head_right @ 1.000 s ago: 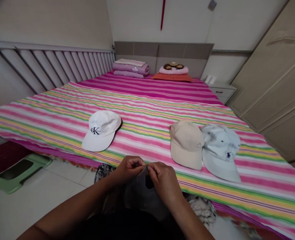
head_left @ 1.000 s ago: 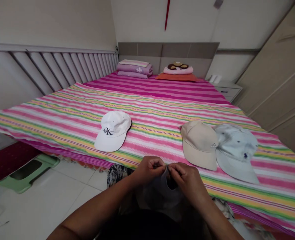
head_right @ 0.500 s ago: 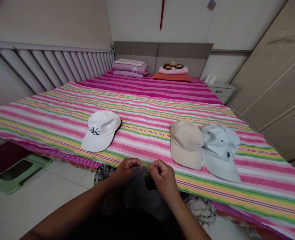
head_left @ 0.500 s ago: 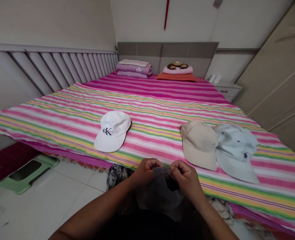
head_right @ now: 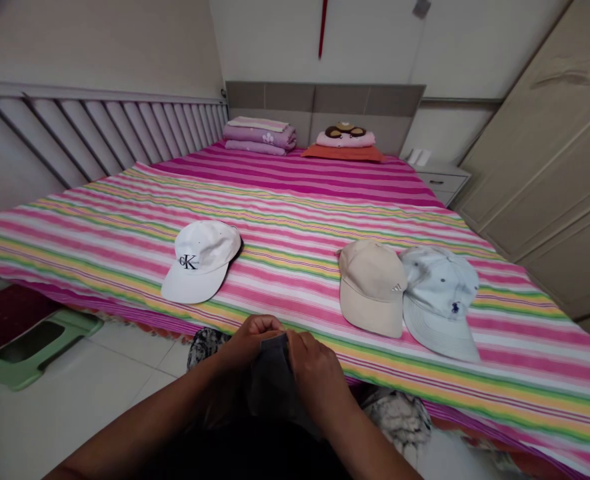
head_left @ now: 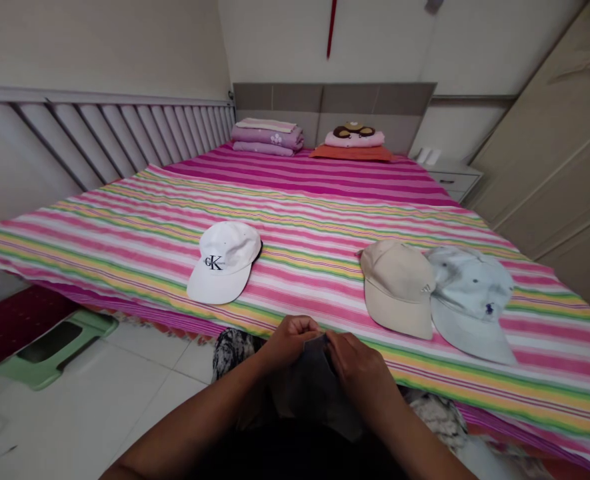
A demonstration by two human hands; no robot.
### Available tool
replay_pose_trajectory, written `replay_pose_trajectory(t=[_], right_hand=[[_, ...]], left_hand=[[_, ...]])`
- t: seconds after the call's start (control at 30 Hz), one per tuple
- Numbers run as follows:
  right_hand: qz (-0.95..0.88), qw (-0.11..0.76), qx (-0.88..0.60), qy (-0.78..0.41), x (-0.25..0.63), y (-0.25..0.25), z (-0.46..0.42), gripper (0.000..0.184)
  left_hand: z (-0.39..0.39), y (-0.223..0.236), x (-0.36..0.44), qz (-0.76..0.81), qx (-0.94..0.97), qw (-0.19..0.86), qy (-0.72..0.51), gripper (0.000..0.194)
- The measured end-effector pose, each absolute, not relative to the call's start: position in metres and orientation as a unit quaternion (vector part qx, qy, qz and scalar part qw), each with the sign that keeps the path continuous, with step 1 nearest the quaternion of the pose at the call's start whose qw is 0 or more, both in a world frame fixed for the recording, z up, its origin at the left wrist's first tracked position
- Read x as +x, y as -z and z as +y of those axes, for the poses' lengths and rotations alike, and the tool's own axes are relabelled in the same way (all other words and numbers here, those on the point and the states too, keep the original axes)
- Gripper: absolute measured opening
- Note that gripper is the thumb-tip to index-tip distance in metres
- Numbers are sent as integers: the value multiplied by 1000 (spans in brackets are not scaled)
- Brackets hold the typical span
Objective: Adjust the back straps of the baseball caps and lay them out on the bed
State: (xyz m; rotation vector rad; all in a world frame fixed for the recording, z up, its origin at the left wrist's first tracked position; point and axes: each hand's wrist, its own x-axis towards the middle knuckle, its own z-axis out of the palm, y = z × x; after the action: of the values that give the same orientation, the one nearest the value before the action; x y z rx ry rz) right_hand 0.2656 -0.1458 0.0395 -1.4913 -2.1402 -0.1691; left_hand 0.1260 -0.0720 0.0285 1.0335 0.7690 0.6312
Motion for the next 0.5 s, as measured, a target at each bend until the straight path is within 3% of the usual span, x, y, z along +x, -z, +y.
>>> replay_pose_trajectory(t=[0.13,0.23,0.5], right_hand=[[-786,262,-550,107,265,-33,-145,24],[-772,289,-565,40,267,-38,-143,22],[-515,419,-593,-455,277,-37,-132,16]], left_hand=[[-72,-26,129,368,482,741,-290,31],[-72,-24,129,368,500,729,-287,29],[-75,-21,126,351,512,739,-262,24]])
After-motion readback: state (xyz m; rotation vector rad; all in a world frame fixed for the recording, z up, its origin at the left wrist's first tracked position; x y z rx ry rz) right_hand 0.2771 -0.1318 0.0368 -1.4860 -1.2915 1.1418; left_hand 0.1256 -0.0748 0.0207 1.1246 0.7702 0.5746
